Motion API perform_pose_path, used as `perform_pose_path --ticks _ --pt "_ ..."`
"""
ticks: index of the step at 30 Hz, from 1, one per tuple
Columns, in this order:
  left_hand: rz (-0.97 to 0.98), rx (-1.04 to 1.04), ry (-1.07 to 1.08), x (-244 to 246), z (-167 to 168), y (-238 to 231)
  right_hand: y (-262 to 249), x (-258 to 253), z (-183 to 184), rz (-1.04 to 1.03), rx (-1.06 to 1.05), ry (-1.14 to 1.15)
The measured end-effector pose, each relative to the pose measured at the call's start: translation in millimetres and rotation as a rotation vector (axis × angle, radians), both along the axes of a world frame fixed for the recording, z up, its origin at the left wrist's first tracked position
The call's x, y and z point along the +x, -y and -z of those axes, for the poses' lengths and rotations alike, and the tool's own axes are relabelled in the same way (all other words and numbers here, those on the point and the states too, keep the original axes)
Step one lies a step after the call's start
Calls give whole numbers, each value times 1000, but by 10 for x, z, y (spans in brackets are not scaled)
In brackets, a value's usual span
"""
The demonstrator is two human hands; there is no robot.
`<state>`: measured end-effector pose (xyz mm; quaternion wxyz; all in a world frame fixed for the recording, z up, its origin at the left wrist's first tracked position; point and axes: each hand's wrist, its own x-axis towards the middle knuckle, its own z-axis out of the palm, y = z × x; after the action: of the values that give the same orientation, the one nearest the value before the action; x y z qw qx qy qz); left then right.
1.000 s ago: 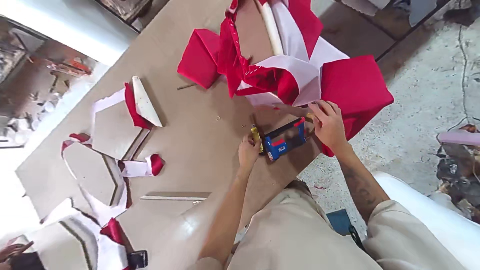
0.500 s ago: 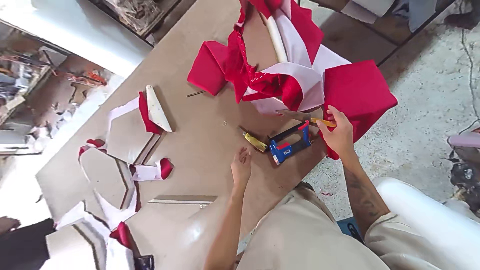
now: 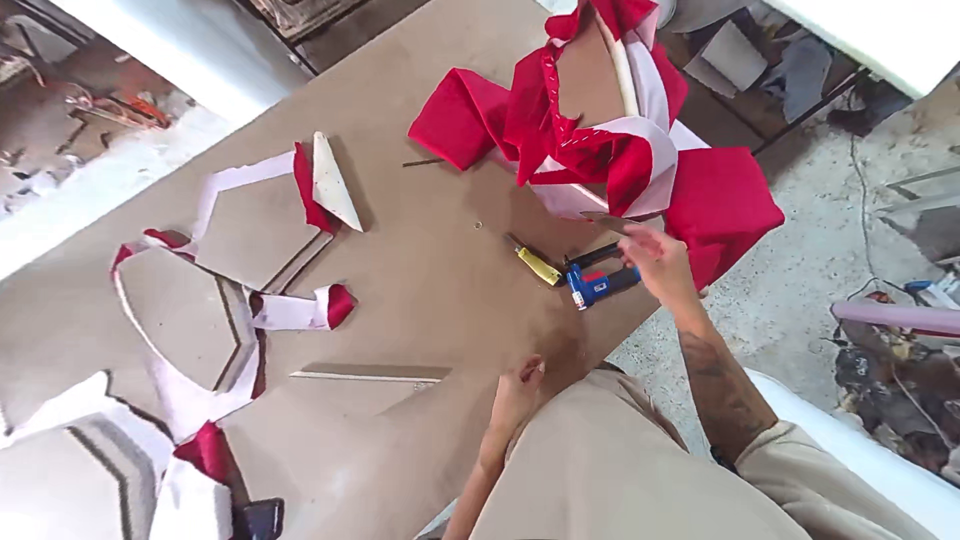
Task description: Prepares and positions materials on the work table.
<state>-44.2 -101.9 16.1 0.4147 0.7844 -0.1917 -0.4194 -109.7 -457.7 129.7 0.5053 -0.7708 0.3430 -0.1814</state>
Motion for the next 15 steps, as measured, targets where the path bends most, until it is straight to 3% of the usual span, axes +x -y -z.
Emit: perform_pose_path --ticks 4,7,15 --pt "43 18 14 304 32 -250 -596 -92 187 -423 -107 -378" --pt "45 44 75 557 11 -361 -745 -238 244 -661 -145 -473" --pt "-103 66 183 879 -186 -260 -516 -178 325 -551 -327 -482"
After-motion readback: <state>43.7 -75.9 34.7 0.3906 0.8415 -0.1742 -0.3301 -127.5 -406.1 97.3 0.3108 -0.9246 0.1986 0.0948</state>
